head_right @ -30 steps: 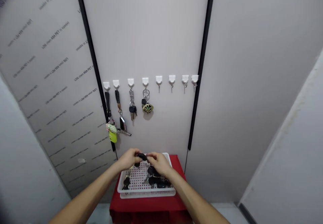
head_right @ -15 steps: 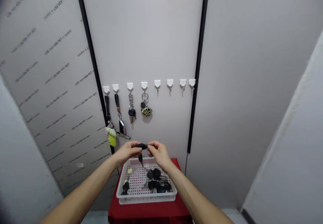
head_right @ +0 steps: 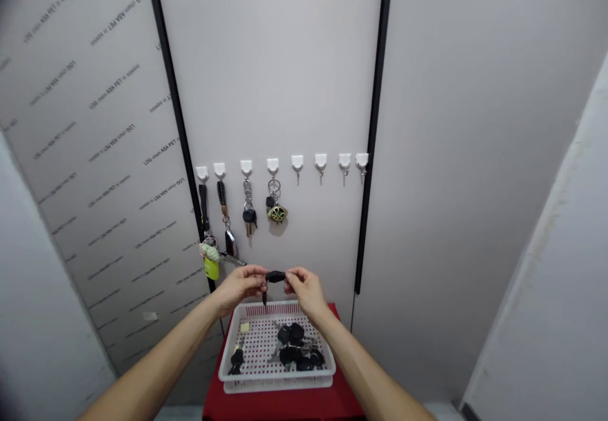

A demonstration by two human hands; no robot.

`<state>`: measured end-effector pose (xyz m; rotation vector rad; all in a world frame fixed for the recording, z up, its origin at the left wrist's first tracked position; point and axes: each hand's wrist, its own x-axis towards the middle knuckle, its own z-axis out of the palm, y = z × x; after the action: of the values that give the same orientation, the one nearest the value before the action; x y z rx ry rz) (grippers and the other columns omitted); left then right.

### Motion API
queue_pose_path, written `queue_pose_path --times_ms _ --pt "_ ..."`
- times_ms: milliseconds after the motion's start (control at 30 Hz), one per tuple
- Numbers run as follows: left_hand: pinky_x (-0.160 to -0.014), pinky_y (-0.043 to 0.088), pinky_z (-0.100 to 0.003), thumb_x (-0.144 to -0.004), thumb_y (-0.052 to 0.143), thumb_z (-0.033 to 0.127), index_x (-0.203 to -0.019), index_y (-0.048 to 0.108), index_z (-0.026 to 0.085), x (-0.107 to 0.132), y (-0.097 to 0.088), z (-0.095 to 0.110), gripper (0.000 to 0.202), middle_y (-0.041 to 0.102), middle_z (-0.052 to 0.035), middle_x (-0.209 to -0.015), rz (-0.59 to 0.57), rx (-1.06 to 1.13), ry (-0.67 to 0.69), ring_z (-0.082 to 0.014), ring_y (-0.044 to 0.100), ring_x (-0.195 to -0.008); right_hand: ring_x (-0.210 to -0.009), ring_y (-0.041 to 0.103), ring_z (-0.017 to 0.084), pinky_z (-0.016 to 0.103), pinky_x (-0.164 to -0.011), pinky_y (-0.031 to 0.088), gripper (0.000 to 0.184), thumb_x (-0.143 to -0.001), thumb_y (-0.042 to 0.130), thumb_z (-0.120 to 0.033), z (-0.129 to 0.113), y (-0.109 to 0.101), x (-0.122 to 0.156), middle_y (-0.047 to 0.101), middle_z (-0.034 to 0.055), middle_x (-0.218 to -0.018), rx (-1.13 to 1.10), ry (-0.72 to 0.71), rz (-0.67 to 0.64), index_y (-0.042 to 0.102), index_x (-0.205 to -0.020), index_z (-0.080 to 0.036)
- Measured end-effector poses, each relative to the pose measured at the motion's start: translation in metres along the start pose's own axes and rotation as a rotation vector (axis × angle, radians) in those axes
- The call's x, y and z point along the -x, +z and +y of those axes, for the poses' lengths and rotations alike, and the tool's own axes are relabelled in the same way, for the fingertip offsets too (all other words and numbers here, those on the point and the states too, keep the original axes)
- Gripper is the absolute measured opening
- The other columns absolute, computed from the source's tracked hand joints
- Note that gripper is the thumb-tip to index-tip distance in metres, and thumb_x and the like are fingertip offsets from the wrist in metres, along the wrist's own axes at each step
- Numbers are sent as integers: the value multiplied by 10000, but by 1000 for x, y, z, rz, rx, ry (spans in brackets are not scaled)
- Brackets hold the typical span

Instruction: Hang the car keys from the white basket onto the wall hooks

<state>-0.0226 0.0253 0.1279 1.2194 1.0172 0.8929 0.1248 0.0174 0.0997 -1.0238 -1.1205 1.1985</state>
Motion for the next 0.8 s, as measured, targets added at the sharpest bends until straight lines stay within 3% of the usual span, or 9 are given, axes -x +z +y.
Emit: queue_pose_path --times_ms 267,367,467,600,800 --pt "-508 323 -173 -493 548 115 -632 496 112 -3 0 0 148 477 50 -488 120 -232 108 -43 427 -470 -440 435 74 216 -479 353 172 -561 490 -300 6 -5 -1 472 -32 -441 169 2 6 505 -567 -129" --pt "-501 319 -176 -505 534 117 -636 501 112 -4 3 0 136 479 47 -491 84 -323 149 -49 417 -469 -599 496 114 246 -596 376 201 -559 497 -301 6 -5 -1 563 16 -608 255 -50 9 547 -651 -129" --pt "-483 313 -173 -521 513 114 -646 508 112 -5 6 0 125 475 46 -488 48 -406 189 -51 409 -467 -733 498 134 264 -703 357 244 -569 502 -310 4 -4 0 581 45 -763 291 -122 -76 561 -728 -133" --pt "-500 329 -174 -528 508 109 -649 502 109 -5 9 2 121 475 45 -493 53 -372 209 -54 423 -477 -623 487 109 244 -626 372 226 -605 472 -327 0 -1 5 567 22 -638 299 -137 -214 554 -666 -125" --pt "-533 348 -182 -530 520 112 -657 510 114 -5 12 17 128 494 39 -504 55 -300 229 -58 446 -501 -490 431 68 203 -503 352 221 -597 478 -342 -12 4 4 489 -24 -498 275 -126 -185 525 -607 -127"
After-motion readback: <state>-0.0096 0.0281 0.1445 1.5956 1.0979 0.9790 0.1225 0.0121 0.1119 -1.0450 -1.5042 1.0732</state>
